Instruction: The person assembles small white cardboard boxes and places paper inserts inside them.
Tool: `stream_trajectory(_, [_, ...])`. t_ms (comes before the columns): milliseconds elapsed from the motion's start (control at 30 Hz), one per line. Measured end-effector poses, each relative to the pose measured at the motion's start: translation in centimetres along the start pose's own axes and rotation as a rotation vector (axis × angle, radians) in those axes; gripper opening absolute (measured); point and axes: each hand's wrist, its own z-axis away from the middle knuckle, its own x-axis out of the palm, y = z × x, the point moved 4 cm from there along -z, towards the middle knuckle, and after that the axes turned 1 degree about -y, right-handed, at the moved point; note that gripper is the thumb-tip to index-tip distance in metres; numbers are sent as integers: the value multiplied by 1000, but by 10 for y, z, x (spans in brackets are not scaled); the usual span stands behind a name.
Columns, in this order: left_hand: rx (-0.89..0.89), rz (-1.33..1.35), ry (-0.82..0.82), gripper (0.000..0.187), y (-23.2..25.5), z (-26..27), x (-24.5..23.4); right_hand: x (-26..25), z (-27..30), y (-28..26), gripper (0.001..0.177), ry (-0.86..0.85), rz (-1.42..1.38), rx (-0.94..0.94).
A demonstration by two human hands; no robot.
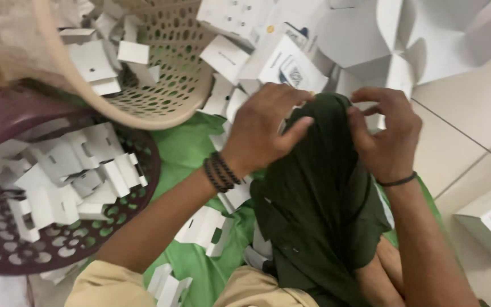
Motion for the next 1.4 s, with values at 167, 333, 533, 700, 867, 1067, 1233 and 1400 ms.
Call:
stream_trajectory(167, [-298, -428, -88, 31, -78, 90, -102, 108, -29, -90, 22, -213, -94, -283])
stream_trajectory(333, [-713, -657, -259, 32, -154, 214, -152, 230, -2, -133, 29, -577, -224, -295])
stream_trajectory(533, [-1074, -851, -302, 53, -214, 338, -171, 290, 48, -128, 32, -908, -202, -259])
stream_trajectory(700, [-1226, -893, -209, 74, -231, 377, -163, 284, 53, -115, 32, -1029, -26, -187])
stream_trajectory(867, [-1176, -1007, -151, 55, -233, 365, -154, 270, 44, -112, 32, -957, 10, -199])
stream_trajectory(1067, [-864, -845, -153, 29, -154, 237, -141, 185, 25, -123, 28, -605, -197, -232])
stream_trajectory(1233, [-465, -524, -69, 40, -72, 105, -89, 68, 22, -90, 22, -294, -187, -78])
stream_trajectory(1400, [-60, -238, -44, 48, 6, -21, 0, -51, 52, -18, 18, 57, 69, 136])
